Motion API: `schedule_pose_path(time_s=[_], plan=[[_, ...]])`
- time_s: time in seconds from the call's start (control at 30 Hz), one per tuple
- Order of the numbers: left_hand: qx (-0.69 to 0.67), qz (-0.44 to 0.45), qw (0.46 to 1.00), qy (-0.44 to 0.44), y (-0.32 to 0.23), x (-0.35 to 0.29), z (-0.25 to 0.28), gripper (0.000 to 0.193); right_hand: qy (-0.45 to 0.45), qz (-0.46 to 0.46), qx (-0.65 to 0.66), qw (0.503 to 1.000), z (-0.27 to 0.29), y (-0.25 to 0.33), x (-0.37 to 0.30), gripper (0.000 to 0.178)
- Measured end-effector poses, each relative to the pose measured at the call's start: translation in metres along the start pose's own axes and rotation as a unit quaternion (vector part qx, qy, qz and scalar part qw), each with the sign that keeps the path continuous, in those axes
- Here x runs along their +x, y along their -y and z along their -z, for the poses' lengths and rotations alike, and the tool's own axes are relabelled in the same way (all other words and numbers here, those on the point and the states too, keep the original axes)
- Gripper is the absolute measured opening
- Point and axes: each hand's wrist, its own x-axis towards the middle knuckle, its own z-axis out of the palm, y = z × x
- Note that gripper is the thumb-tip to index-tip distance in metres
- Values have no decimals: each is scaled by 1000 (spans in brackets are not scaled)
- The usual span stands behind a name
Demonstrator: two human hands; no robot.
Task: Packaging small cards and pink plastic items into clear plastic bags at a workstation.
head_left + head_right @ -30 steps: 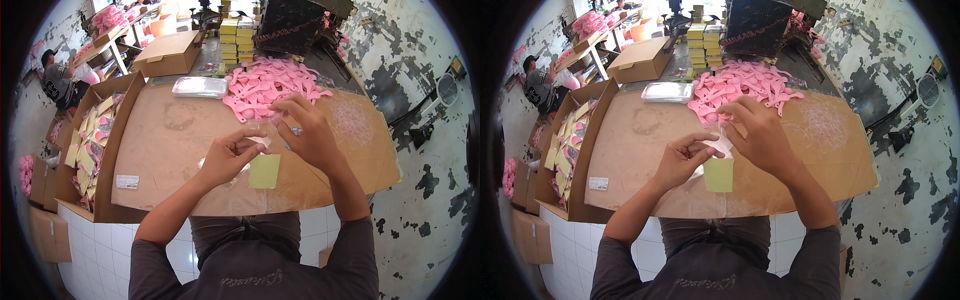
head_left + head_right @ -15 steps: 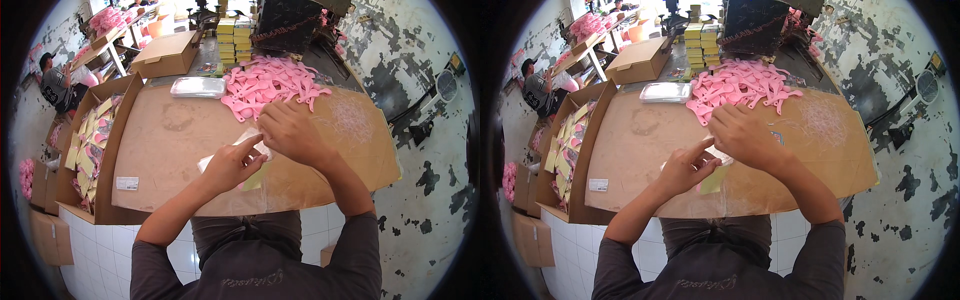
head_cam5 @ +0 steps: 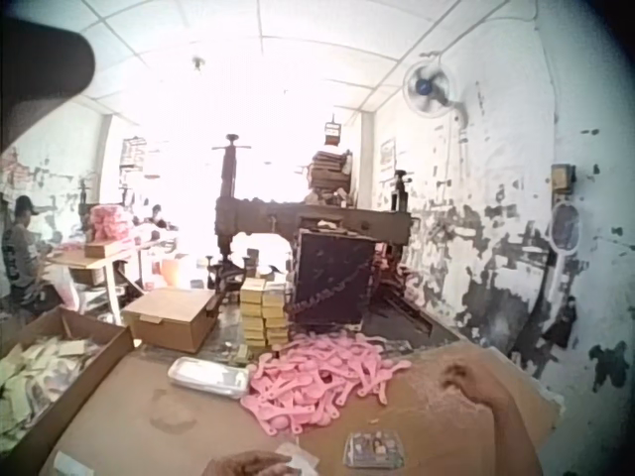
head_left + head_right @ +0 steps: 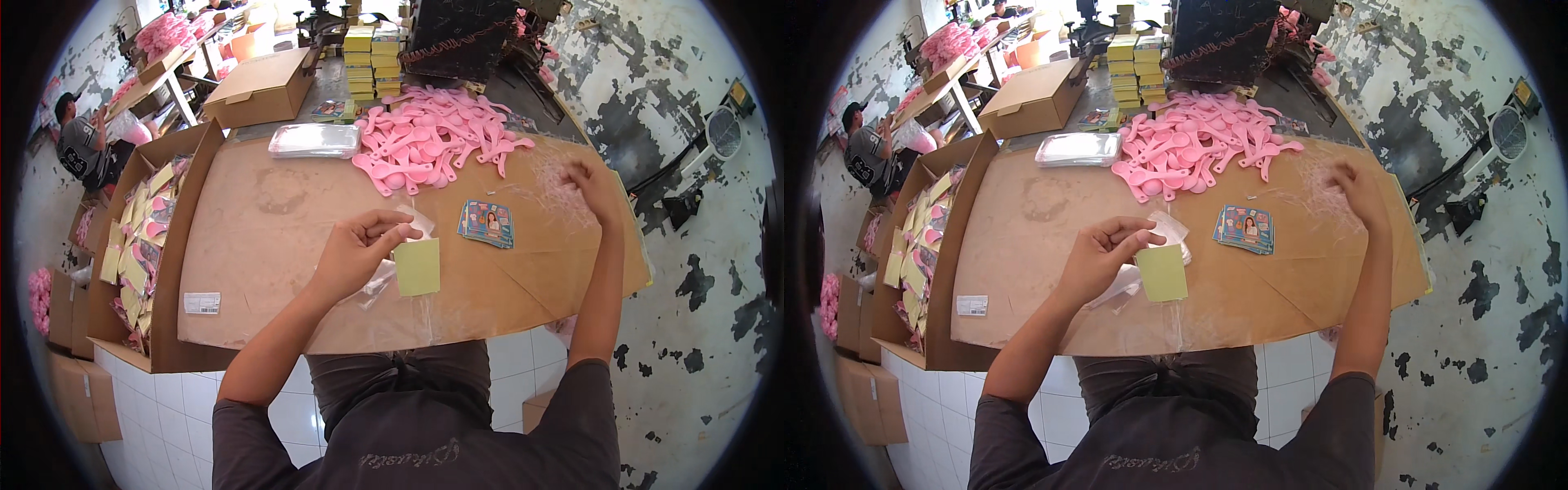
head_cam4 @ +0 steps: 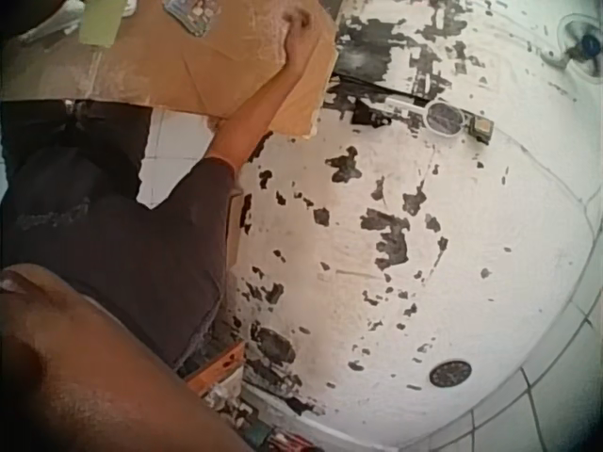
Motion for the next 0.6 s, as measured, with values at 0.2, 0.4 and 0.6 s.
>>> schedule_pose_path(time_s=[0.2, 0.4, 0.6], plan=[[1, 2, 1000, -13, 5, 2, 3, 27, -271, 101, -436, 853, -15, -45, -33, 42], [26, 5, 1000, -11, 8, 5, -2, 27, 84, 197, 40, 976, -85, 73, -62, 38], [29, -24, 999, -19, 10, 3, -7, 24, 316, 150, 294, 890, -146, 147, -76, 29]])
